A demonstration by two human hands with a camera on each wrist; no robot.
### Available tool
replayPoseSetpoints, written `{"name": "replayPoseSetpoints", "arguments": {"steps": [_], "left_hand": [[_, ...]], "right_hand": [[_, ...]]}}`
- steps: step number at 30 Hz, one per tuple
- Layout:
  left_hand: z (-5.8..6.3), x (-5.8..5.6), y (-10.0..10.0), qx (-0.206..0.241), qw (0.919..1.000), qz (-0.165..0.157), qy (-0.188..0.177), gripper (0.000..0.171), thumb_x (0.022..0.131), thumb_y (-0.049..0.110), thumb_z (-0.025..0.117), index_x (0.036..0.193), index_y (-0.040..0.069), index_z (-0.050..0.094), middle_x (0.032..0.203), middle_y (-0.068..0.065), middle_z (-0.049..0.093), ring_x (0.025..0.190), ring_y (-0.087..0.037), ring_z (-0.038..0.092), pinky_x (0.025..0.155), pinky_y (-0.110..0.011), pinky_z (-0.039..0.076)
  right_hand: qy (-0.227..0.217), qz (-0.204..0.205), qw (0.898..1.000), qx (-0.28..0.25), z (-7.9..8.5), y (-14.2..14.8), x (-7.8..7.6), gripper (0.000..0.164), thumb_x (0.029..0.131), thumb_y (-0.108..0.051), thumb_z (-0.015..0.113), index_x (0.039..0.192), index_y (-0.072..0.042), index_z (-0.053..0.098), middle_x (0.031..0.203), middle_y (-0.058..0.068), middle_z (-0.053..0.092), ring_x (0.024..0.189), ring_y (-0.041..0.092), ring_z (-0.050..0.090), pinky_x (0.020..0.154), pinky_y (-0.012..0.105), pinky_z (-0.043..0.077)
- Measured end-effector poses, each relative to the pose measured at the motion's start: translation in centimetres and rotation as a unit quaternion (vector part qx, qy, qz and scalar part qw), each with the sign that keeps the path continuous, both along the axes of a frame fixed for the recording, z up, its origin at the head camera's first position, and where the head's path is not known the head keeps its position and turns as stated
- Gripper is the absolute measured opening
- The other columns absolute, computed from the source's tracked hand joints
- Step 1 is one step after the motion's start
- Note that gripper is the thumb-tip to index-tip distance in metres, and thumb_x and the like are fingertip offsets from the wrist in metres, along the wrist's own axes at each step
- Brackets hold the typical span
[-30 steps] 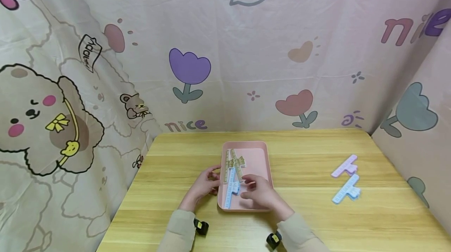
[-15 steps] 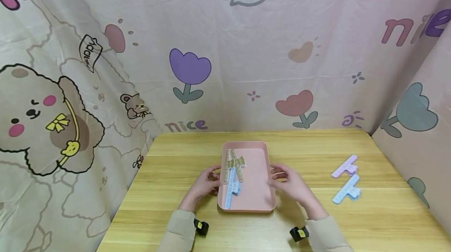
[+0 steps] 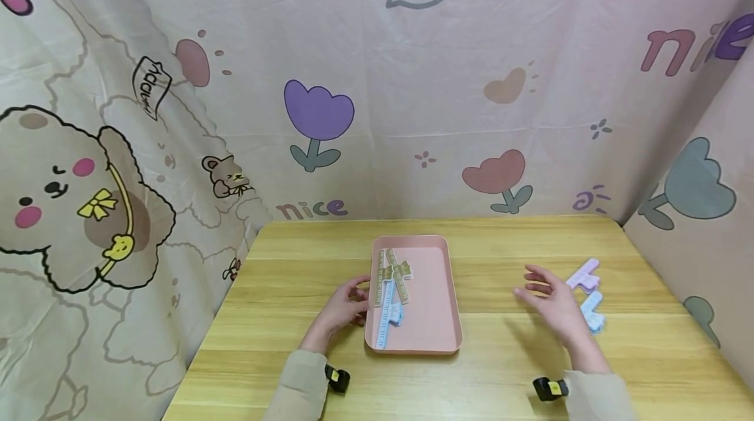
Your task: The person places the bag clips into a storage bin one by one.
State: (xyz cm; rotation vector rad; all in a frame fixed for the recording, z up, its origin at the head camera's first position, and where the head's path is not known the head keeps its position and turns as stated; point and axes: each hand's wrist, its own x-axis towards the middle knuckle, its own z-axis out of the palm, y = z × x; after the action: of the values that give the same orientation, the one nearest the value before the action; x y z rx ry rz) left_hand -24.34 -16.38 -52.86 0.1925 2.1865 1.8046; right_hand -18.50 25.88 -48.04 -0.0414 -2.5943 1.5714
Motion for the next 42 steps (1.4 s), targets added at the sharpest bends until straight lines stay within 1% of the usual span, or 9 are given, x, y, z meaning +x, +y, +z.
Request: {"name": "replayPoseSetpoints", "arguments": {"steps": [3,5,8,11,15,22,30,39,42], "left_hand": [[0.0,0.0,0.0,-0.003,1.0000,0.000,0.000,0.065,0.086,-0.006,0.064,0.146,-0.001,0.039,0.101,-0.015,0.054,0.075,-0.021,0.059,0.060,-0.041,0.056],[0.2,0.1,0.1,-0.004,1.0000,0.000,-0.001,0.064,0.087,-0.007,0.062,0.146,-0.002,0.039,0.101,-0.016,0.054,0.075,-0.021,0.059,0.061,-0.043,0.056],[1.2,0.6,0.3,-0.004,1.0000,-0.001,0.000,0.063,0.087,-0.009,0.061,0.145,-0.004,0.038,0.101,-0.018,0.053,0.075,-0.022,0.059,0.063,-0.045,0.056],[2.4,1.2,0.4,-0.003,1.0000,-0.003,0.004,0.062,0.087,-0.010,0.060,0.144,-0.006,0.038,0.100,-0.019,0.053,0.075,-0.023,0.059,0.064,-0.046,0.056],[3.0,1.6,0.5,0.003,0.9999,-0.005,0.009,0.061,0.087,-0.010,0.060,0.144,-0.007,0.038,0.100,-0.019,0.053,0.074,-0.022,0.058,0.062,-0.044,0.056],[3.1,1.6,0.5,0.004,1.0000,-0.002,0.002,0.061,0.087,-0.010,0.060,0.144,-0.006,0.038,0.101,-0.021,0.053,0.075,-0.023,0.058,0.063,-0.044,0.055],[3.2,1.7,0.5,0.004,1.0000,-0.004,-0.001,0.061,0.088,-0.010,0.059,0.144,-0.006,0.038,0.101,-0.020,0.052,0.076,-0.022,0.058,0.063,-0.043,0.055],[0.1,0.1,0.1,0.002,1.0000,-0.002,-0.001,0.063,0.088,-0.008,0.061,0.146,-0.002,0.038,0.101,-0.017,0.053,0.075,-0.021,0.058,0.059,-0.039,0.054],[-0.3,-0.2,0.1,-0.002,1.0000,-0.001,-0.001,0.064,0.088,-0.007,0.062,0.147,0.000,0.038,0.101,-0.016,0.054,0.075,-0.021,0.058,0.059,-0.038,0.054]], "right_hand": [[-0.001,-0.022,1.000,0.010,-0.1,1.6,0.4,0.069,0.093,-0.024,0.069,0.145,0.007,0.037,0.135,0.031,0.046,0.119,0.046,0.049,0.077,0.008,0.042],[-0.007,-0.040,0.999,0.019,-0.1,2.6,0.7,0.072,0.094,-0.027,0.068,0.146,0.008,0.034,0.136,0.033,0.045,0.120,0.046,0.047,0.078,0.011,0.043],[-0.026,-0.074,0.996,0.032,-0.3,4.1,1.1,0.077,0.094,-0.033,0.067,0.148,0.007,0.030,0.139,0.034,0.042,0.123,0.048,0.044,0.089,0.030,0.047],[-0.044,-0.107,0.992,0.045,-0.5,5.5,1.4,0.082,0.093,-0.037,0.067,0.150,0.007,0.026,0.140,0.037,0.038,0.125,0.052,0.040,0.095,0.056,0.041],[-0.074,-0.128,0.987,0.058,-0.7,7.3,1.7,0.088,0.093,-0.042,0.064,0.153,0.005,0.019,0.145,0.038,0.030,0.129,0.056,0.031,0.099,0.066,0.032],[-0.161,-0.098,0.980,0.065,-1.1,9.6,1.9,0.104,0.091,-0.055,0.061,0.155,-0.001,-0.001,0.151,0.039,0.008,0.132,0.060,0.019,0.100,0.070,0.027],[-0.183,-0.057,0.979,0.072,-2.1,10.6,1.9,0.109,0.090,-0.051,0.064,0.152,-0.001,-0.011,0.148,0.044,0.006,0.130,0.062,0.019,0.101,0.068,0.028],[-0.208,-0.064,0.973,0.075,-2.5,10.5,1.9,0.115,0.084,-0.046,0.073,0.148,0.012,-0.003,0.142,0.046,0.019,0.126,0.061,0.028,0.100,0.066,0.033],[-0.207,-0.067,0.973,0.080,-2.4,10.3,1.9,0.115,0.083,-0.045,0.075,0.148,0.014,0.001,0.141,0.046,0.022,0.123,0.060,0.033,0.098,0.065,0.036]]}}
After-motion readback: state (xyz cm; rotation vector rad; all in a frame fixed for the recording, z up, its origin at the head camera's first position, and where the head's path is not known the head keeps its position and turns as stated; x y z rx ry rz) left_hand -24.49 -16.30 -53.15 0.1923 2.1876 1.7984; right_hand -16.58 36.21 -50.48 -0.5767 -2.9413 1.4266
